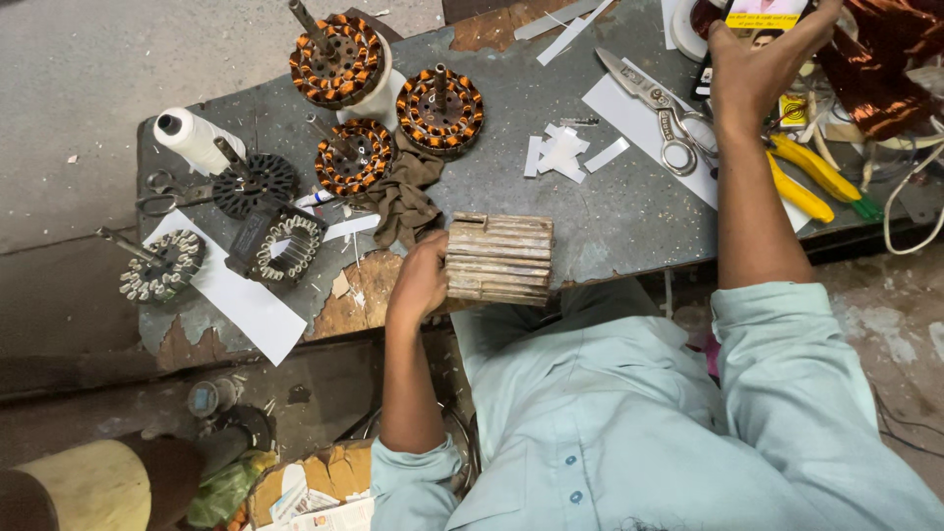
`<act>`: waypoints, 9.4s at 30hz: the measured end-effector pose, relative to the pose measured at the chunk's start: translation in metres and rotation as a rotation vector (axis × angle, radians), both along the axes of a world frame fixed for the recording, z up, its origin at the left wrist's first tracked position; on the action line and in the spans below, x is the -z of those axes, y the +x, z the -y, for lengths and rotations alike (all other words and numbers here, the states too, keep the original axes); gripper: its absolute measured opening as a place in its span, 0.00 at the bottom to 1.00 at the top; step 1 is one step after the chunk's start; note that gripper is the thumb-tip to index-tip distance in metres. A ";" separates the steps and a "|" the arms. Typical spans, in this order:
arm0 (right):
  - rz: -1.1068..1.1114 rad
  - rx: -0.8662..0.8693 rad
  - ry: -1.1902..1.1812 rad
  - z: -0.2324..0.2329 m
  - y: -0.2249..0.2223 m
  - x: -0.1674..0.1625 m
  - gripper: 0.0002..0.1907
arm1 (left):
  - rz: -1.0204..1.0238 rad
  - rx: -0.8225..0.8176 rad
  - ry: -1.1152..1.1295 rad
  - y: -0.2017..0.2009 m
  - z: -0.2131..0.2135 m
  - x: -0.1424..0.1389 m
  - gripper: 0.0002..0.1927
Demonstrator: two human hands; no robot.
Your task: The person inserts small white insulating pieces into slots on a laminated stator core and wraps copper wire around the core. The person repeatedly places insulators and adjusts the wire while holding the core with both hands.
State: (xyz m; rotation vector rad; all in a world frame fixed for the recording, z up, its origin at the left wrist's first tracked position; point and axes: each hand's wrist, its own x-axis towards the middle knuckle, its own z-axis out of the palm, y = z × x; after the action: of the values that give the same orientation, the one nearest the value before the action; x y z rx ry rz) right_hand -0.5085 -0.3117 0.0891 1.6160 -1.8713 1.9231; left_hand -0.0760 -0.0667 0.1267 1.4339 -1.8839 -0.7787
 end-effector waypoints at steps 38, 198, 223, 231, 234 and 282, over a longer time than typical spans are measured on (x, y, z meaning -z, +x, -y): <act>-0.248 -0.662 0.405 -0.226 -0.025 -0.066 0.13 | -0.057 -0.054 0.189 -0.006 -0.002 0.014 0.19; -0.374 -1.175 0.066 -0.219 0.060 -0.022 0.06 | 0.027 -0.467 0.286 0.083 -0.066 0.078 0.25; -0.506 -1.182 0.202 -0.220 0.110 0.001 0.09 | -0.227 -0.328 0.364 0.057 -0.057 0.060 0.29; -0.556 -1.159 0.216 -0.227 0.068 -0.021 0.20 | -0.325 -0.519 0.394 0.049 -0.061 0.063 0.31; -0.587 -1.145 0.217 -0.227 0.057 -0.023 0.22 | -0.120 -0.418 0.284 0.045 -0.062 0.060 0.31; -0.362 -1.105 0.264 -0.212 0.027 -0.019 0.11 | 0.413 -0.131 0.130 0.058 -0.049 0.039 0.39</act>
State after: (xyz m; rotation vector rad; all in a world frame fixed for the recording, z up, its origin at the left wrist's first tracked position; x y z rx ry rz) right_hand -0.4819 -0.0996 0.1084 3.2505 -1.1628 1.3436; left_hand -0.0182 -0.0180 0.0872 1.8949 -2.0387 -0.5825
